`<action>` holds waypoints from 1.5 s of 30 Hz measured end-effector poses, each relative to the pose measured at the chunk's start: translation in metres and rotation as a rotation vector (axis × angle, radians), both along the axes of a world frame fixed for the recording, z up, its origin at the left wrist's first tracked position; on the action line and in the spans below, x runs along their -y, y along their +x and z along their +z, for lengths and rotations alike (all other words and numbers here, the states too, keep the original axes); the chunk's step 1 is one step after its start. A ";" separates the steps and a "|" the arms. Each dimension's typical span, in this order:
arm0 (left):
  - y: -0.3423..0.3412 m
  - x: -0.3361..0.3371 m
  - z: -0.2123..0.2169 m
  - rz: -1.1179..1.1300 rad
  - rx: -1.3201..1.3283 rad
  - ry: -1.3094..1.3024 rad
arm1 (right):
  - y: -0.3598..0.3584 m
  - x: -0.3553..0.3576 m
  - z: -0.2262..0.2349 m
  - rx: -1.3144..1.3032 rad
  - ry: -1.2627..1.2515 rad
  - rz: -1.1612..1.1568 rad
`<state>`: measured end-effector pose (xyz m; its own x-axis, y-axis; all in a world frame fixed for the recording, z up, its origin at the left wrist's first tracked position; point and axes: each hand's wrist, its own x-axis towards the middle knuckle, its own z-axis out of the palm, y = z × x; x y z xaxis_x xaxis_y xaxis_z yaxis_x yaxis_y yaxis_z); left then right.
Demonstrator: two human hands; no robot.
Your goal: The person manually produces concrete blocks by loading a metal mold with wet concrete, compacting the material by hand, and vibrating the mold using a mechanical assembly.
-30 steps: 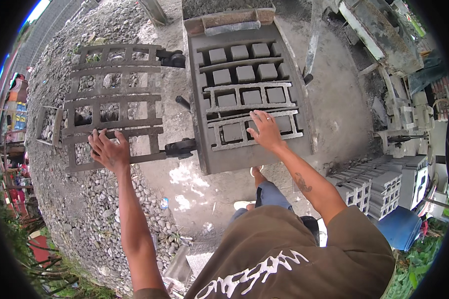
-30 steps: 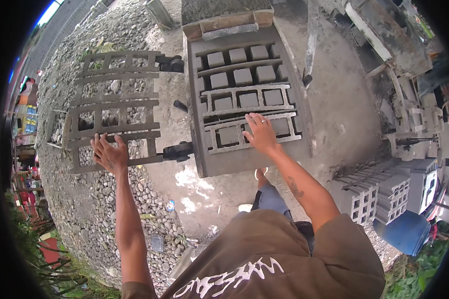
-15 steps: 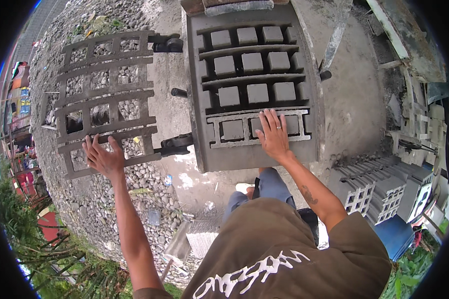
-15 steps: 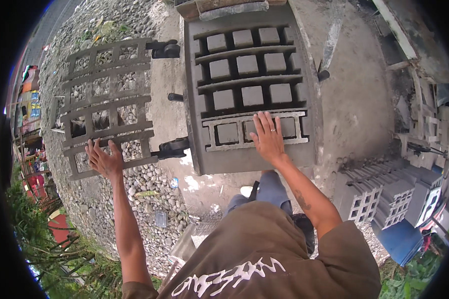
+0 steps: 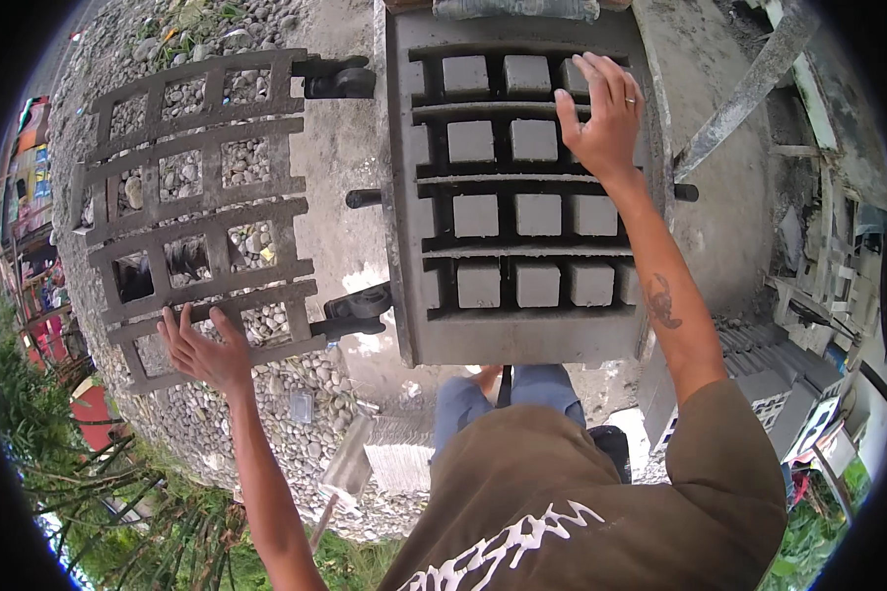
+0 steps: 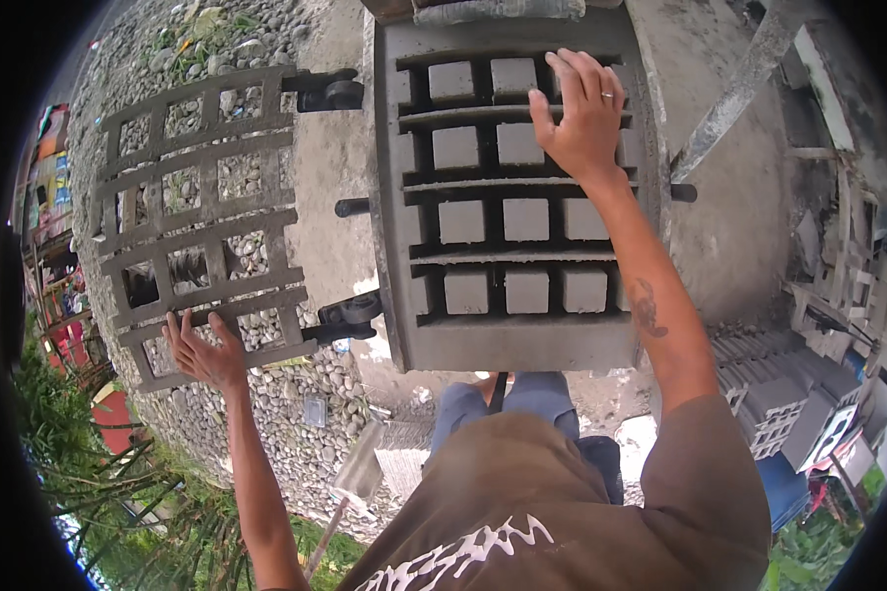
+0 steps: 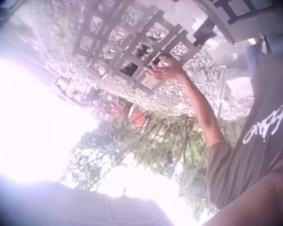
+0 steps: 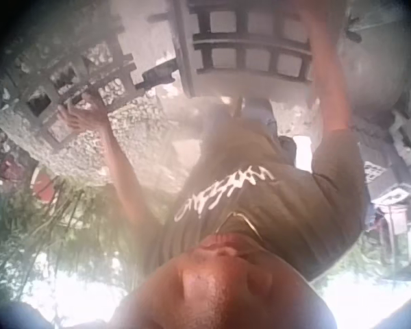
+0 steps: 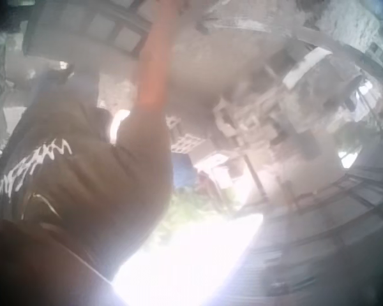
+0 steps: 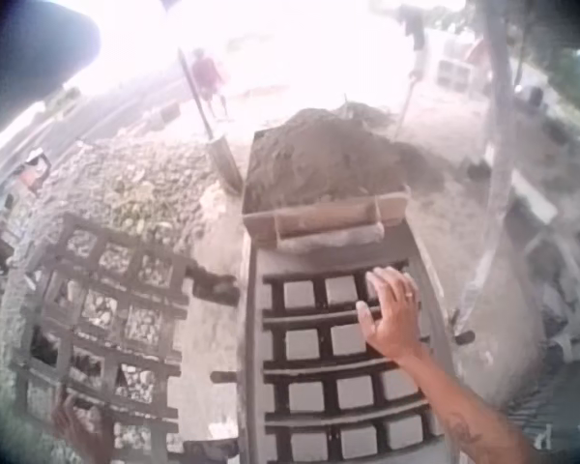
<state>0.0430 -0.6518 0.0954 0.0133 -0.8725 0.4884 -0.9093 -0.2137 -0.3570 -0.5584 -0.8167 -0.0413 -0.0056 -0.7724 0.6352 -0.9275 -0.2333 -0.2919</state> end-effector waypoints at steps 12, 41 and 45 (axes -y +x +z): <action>0.009 -0.019 -0.002 -0.334 -0.070 0.085 | 0.085 0.238 0.001 -0.386 0.738 -0.040; 0.024 -0.042 -0.008 -0.472 -0.239 -0.228 | 0.207 -0.343 -0.017 -0.218 0.639 -0.140; 0.024 -0.048 -0.003 -0.405 -0.307 -0.145 | 0.222 -0.407 -0.003 -0.144 0.764 -0.113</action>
<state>0.0674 -0.6040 0.0928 -0.1500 -0.7612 0.6310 -0.9873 0.1495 -0.0544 -0.3362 -0.4101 -0.0445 -0.0681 -0.9951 -0.0716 -0.9747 0.0816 -0.2081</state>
